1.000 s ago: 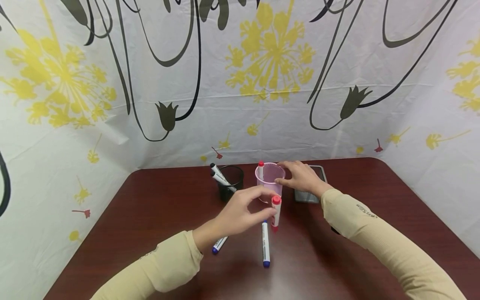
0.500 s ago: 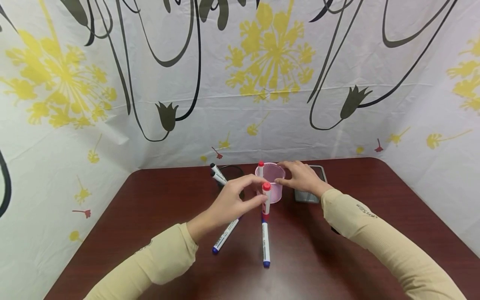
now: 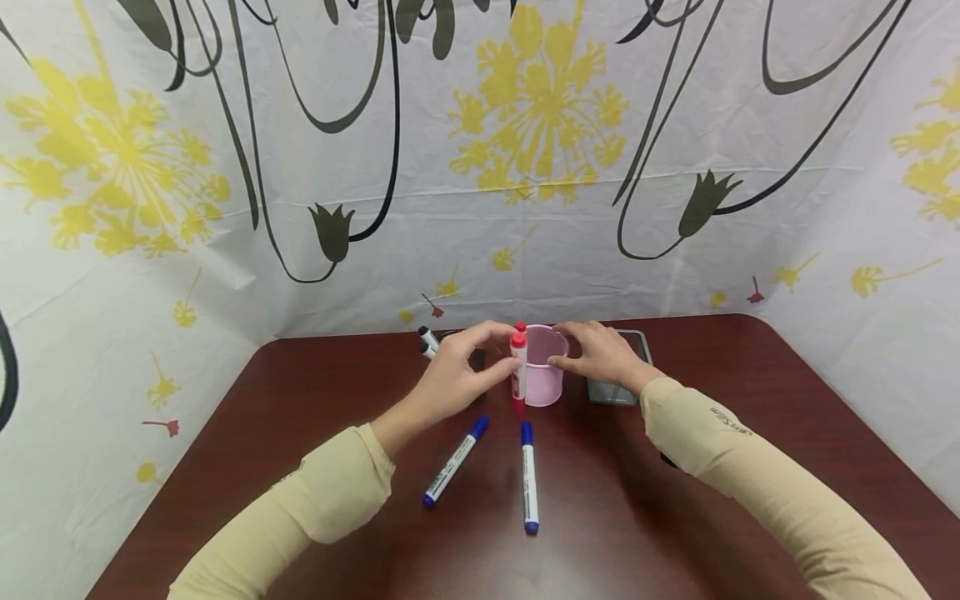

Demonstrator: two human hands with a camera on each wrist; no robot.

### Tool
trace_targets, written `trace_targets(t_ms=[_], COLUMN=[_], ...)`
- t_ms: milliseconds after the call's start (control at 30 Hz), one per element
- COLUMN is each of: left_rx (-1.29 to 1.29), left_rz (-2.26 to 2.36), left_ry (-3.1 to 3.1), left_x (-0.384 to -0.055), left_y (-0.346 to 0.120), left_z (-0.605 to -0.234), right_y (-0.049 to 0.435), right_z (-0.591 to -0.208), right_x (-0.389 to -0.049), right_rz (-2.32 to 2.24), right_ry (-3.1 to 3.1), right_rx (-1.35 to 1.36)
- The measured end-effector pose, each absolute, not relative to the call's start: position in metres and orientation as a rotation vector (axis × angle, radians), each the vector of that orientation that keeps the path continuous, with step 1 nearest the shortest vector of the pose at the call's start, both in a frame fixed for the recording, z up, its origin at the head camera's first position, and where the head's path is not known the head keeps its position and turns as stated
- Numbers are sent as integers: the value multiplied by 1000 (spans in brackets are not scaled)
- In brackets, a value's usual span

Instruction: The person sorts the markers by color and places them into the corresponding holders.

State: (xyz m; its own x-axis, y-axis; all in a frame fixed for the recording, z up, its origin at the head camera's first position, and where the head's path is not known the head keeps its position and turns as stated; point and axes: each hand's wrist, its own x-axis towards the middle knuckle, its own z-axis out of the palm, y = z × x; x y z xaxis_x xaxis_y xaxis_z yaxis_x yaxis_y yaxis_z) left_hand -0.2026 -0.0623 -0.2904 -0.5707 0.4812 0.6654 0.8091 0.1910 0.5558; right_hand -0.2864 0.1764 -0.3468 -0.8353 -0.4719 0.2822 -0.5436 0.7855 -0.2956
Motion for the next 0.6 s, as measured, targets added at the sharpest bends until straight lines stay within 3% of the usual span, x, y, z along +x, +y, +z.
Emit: trace_targets(t_ms=[367, 600], left_rx=[-1131, -1087], left_rz=[-1356, -1388], left_ry=[-2143, -2170], left_x=[-191, -222], left_y=[-60, -61], left_z=[-263, -281], right_y=[176, 177], right_z=[-345, -346], right_x=[-286, -286], right_rz=[540, 540], right_ry=[-2797, -2794], right_rx=[797, 802])
